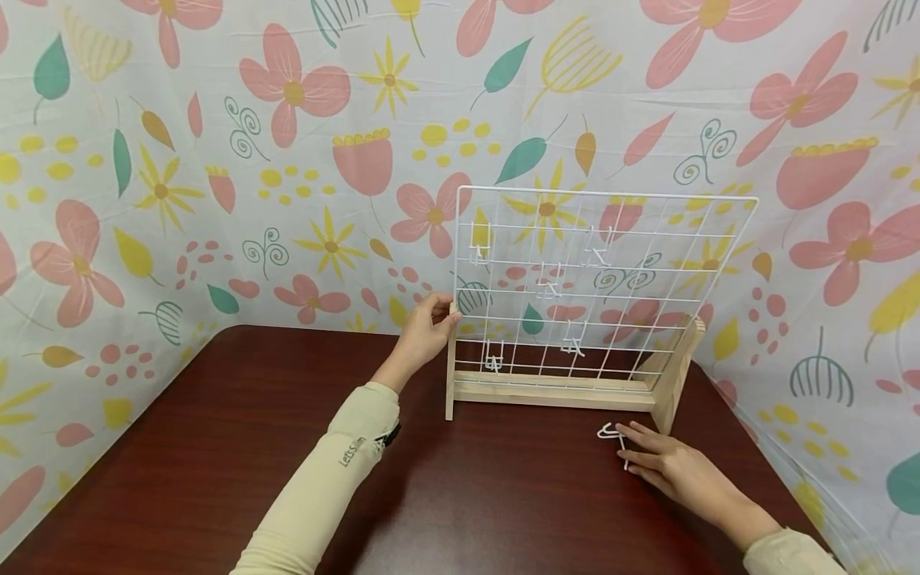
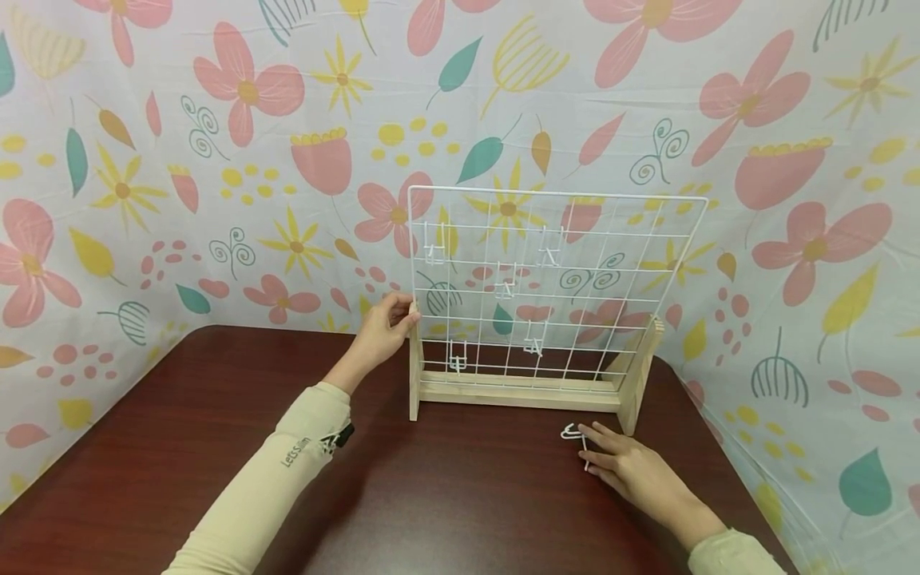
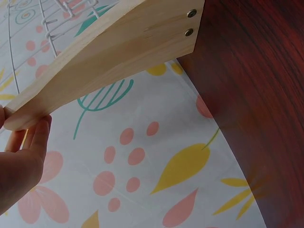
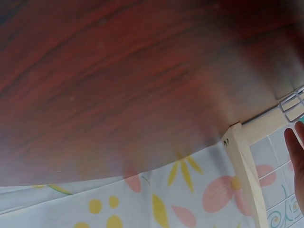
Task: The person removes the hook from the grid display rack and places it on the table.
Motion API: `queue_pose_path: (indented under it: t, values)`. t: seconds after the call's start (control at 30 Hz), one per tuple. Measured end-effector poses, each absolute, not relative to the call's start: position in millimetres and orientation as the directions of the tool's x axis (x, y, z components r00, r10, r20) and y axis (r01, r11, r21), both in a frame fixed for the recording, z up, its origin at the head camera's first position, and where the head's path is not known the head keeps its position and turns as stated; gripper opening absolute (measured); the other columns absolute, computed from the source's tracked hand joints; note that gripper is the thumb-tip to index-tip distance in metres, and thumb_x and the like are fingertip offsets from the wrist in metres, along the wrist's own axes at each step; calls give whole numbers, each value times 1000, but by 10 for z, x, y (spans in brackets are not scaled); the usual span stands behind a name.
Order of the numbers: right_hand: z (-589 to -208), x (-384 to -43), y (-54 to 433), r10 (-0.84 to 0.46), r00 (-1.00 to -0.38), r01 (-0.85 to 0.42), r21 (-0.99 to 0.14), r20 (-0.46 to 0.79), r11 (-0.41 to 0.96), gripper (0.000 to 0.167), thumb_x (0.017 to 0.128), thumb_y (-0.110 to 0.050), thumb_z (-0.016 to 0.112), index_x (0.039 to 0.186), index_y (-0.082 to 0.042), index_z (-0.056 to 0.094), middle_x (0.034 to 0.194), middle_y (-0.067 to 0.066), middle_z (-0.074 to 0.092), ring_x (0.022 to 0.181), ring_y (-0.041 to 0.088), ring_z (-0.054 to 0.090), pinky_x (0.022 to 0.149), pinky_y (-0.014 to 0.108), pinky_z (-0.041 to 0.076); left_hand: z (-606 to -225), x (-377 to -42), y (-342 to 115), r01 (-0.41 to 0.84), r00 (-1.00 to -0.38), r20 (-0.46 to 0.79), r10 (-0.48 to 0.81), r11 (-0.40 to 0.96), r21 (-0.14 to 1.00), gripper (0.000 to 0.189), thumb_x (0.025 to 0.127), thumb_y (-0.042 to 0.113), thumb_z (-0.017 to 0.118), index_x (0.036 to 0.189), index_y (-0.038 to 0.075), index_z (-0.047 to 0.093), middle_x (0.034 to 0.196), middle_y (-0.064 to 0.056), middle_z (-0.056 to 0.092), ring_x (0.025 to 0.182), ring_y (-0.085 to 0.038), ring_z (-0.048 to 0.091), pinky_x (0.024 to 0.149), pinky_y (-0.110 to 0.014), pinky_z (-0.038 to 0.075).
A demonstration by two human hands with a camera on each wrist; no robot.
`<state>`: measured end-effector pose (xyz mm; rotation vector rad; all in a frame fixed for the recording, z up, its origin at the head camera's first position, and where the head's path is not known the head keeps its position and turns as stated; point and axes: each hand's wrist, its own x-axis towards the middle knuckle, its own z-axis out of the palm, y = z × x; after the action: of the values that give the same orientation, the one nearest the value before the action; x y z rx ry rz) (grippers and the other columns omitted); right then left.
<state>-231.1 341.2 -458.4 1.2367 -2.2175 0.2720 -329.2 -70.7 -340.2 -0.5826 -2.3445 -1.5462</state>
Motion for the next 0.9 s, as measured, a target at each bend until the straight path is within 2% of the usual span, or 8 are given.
queue_pose_path:
  t: [0.33,0.5,0.57,0.63,0.73,0.83,0.9]
  values:
    - [-4576,-2299,3402,-708,-369,-836,118,602,535,50,102,-40,42,100,-2,75,129,11,60,140,6,28,112,12,20,-3397,-3297,-691,485,-874,447,189,337,807,23,95,5,60,115,-5,56,114,-22,60,110,-31,59,97,-36,50]
    - [-4559,-2284,3372,-677,-385,-818,108,627,565,50,101,-43,43,102,-3,74,117,14,66,138,1,27,114,14,19,-3404,-3292,-679,474,-880,436,187,342,811,26,95,6,60,117,-6,55,114,-20,60,111,-31,59,97,-36,50]
    - [-4562,-2284,3369,-671,-384,-811,115,635,573,51,101,-43,42,102,-3,74,112,16,67,136,2,32,114,14,18,-3404,-3290,-673,472,-882,433,187,340,813,27,95,6,60,118,-7,54,114,-20,60,111,-31,59,98,-36,50]
    - [-4558,-2282,3364,-665,-381,-803,127,642,582,53,102,-44,41,100,-3,74,108,17,67,130,7,41,114,15,17,-3405,-3289,-669,470,-882,433,185,339,815,27,95,6,60,118,-8,54,114,-20,60,111,-31,59,98,-36,50]
    - [-4550,-2294,3359,-654,-371,-792,144,659,594,54,102,-43,40,98,-3,74,105,16,68,112,20,54,114,14,18,-3404,-3290,-670,472,-881,436,182,333,816,27,95,6,60,117,-8,55,113,-21,60,110,-32,59,98,-37,50]
    - [-4521,-2316,3328,-635,-363,-786,141,682,601,54,103,-43,39,95,-3,75,103,14,68,98,30,59,112,12,21,-3410,-3297,-689,473,-881,436,183,326,818,28,95,6,60,117,-9,54,113,-21,60,110,-32,59,98,-37,49]
    - [-4498,-2339,3289,-623,-365,-787,128,692,603,53,103,-42,39,94,-3,75,103,13,68,95,32,60,111,11,22,-3412,-3293,-714,477,-879,441,181,330,815,28,95,6,60,117,-10,54,113,-22,60,110,-33,58,98,-39,49]
